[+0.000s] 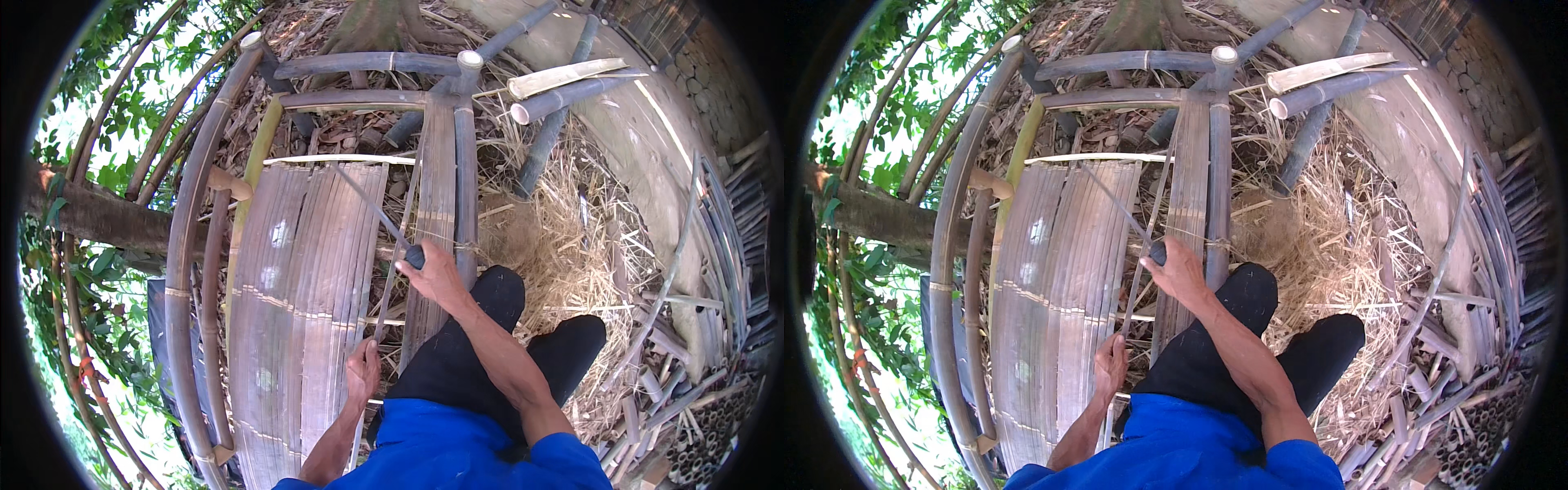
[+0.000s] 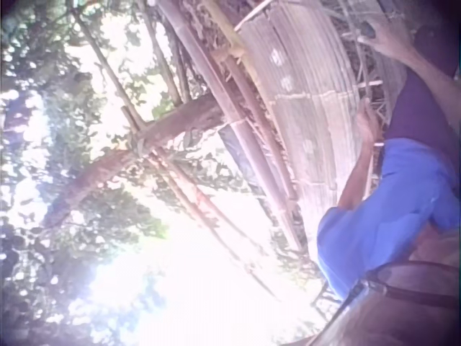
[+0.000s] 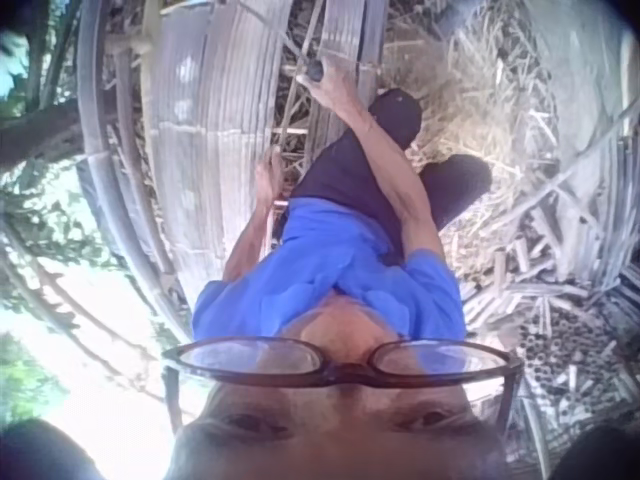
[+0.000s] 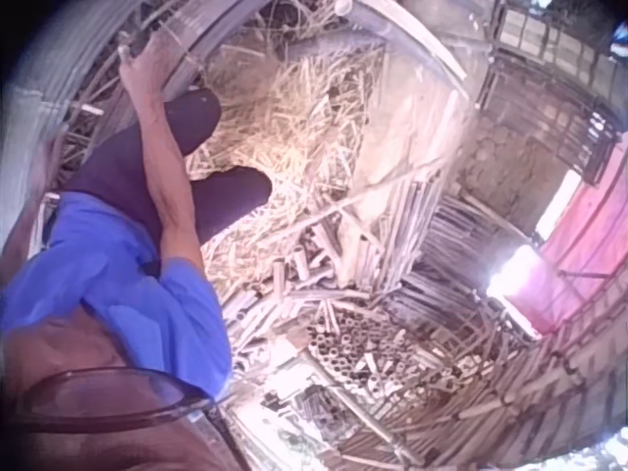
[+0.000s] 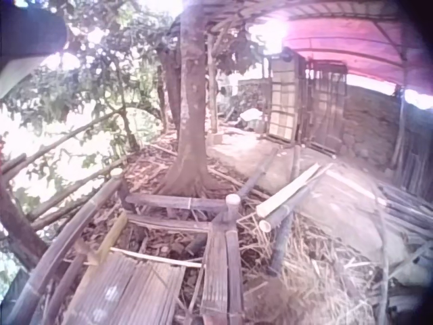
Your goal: The person shaves a long thin strip of bamboo using a knife, holding the bamboo strip by hand and pulling the knife along its length to smooth it.
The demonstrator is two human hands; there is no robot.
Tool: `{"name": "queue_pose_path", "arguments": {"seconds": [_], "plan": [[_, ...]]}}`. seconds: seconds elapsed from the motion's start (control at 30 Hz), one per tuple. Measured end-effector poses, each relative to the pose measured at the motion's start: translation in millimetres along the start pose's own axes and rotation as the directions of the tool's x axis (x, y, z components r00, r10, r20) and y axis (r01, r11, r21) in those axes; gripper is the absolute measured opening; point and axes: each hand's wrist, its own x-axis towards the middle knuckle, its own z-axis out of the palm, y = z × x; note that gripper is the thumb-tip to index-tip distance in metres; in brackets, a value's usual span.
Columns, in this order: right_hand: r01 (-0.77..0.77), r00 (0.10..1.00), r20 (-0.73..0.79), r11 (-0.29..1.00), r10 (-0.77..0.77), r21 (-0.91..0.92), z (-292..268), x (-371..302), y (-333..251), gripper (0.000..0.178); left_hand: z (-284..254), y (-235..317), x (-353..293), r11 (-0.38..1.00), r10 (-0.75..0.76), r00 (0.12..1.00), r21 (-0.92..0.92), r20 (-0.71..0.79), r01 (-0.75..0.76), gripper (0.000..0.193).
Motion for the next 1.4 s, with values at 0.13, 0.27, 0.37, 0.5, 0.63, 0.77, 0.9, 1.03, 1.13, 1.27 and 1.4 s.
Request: {"name": "queue_pose_path", "arguments": {"seconds": [0.13, 0.27, 0.37, 0.5, 0.63, 0.77, 0.9, 1.03, 1.13, 1.27, 1.4], "plan": [[-0.084, 0.992, 0.098, 0.996, 0.084, -0.006, 30.8, -3.2, -9.3, 0.048, 6.6, -28.9, 9.5, 0.999, -0.005, 1.000, -0.040, 0.014, 0.006, 0.030], [-0.179, 0.975, 0.135, 0.984, 0.177, 0.002, 37.6, -4.1, -12.0, 0.047, 18.8, -19.4, 6.4, 0.992, -0.013, 1.000, -0.125, 0.012, 0.014, 0.033], [-0.207, 0.973, 0.120, 0.976, 0.198, 0.068, 40.3, 1.0, -8.2, 0.047, 24.7, -17.7, 9.3, 0.994, 0.004, 1.000, -0.105, 0.000, -0.004, 0.034], [-0.226, 0.971, 0.101, 0.971, 0.218, 0.083, 39.1, 9.5, 0.8, 0.046, 31.0, -9.3, 13.9, 0.978, -0.069, 0.998, -0.199, 0.005, 0.068, 0.034], [-0.242, 0.967, 0.102, 0.966, 0.233, 0.088, 37.8, 13.5, 1.9, 0.046, 32.1, -9.1, 18.1, 0.982, -0.026, 0.999, -0.186, 0.035, 0.032, 0.034], [-0.226, 0.970, 0.111, 0.970, 0.216, 0.085, 34.0, 13.8, -0.1, 0.046, 30.9, -1.6, 16.1, 0.993, -0.025, 1.000, -0.115, 0.005, 0.025, 0.028], [-0.247, 0.967, 0.103, 0.957, 0.233, 0.154, 30.7, 14.9, -0.1, 0.045, 31.2, 11.8, 14.0, 0.997, 0.055, 0.997, -0.053, -0.052, -0.058, 0.029], [-0.247, 0.968, 0.096, 0.955, 0.234, 0.163, 24.0, 23.4, 5.7, 0.046, 36.0, 30.2, 27.5, 0.998, 0.064, 0.997, -0.012, -0.032, -0.064, 0.031], [-0.121, 0.992, -0.017, 0.988, 0.123, 0.090, 18.1, 24.9, 15.2, 0.047, 38.1, 23.4, 39.9, 0.997, 0.071, 0.996, 0.025, -0.049, -0.070, 0.032], [-0.229, 0.973, -0.050, 0.973, 0.227, -0.037, -26.0, 33.3, 36.6, 0.046, 59.2, -15.0, 49.2, 0.913, 0.270, 0.960, 0.337, -0.072, -0.231, 0.028], [-0.200, 0.979, -0.068, 0.971, 0.192, -0.129, -41.3, 46.1, 62.5, 0.046, 69.9, -25.8, 52.1, 0.929, 0.289, 0.957, 0.252, -0.036, -0.272, 0.028]]}}
